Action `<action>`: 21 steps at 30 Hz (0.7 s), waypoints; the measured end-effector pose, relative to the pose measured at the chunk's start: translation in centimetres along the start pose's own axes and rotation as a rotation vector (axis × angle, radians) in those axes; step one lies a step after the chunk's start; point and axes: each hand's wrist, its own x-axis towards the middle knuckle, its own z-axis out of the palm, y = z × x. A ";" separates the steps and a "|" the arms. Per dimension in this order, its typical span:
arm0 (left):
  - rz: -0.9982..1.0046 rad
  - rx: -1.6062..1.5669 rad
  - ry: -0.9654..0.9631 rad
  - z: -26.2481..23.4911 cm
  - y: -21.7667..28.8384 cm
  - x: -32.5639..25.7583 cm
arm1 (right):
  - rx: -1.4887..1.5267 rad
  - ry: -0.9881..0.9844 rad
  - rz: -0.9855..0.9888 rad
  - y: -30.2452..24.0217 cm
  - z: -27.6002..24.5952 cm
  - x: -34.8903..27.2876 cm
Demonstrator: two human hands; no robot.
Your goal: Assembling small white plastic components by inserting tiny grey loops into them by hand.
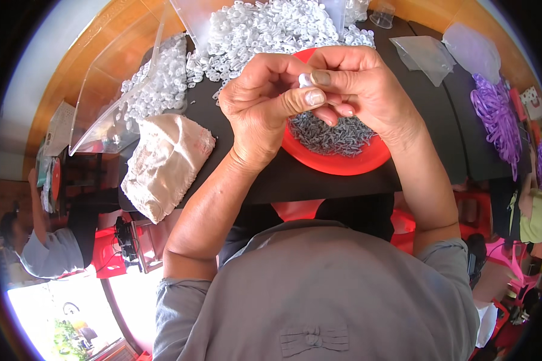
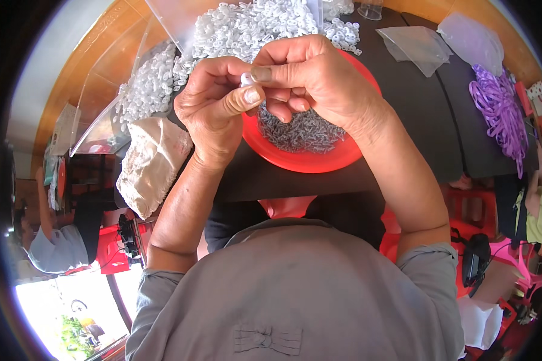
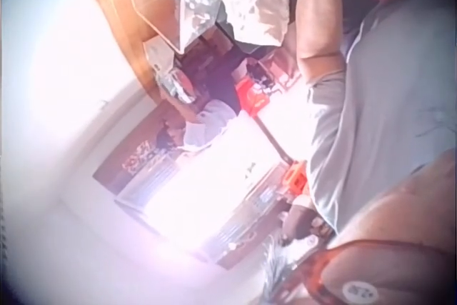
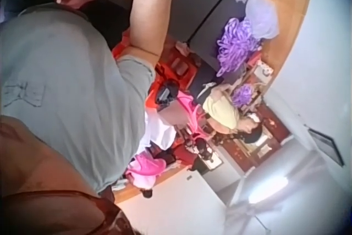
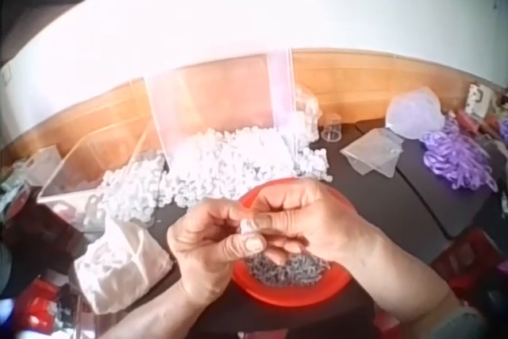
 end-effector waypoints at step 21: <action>-0.173 0.374 0.279 -0.2 -0.7 0.4 | -0.425 0.383 -0.225 0.8 1.8 0.5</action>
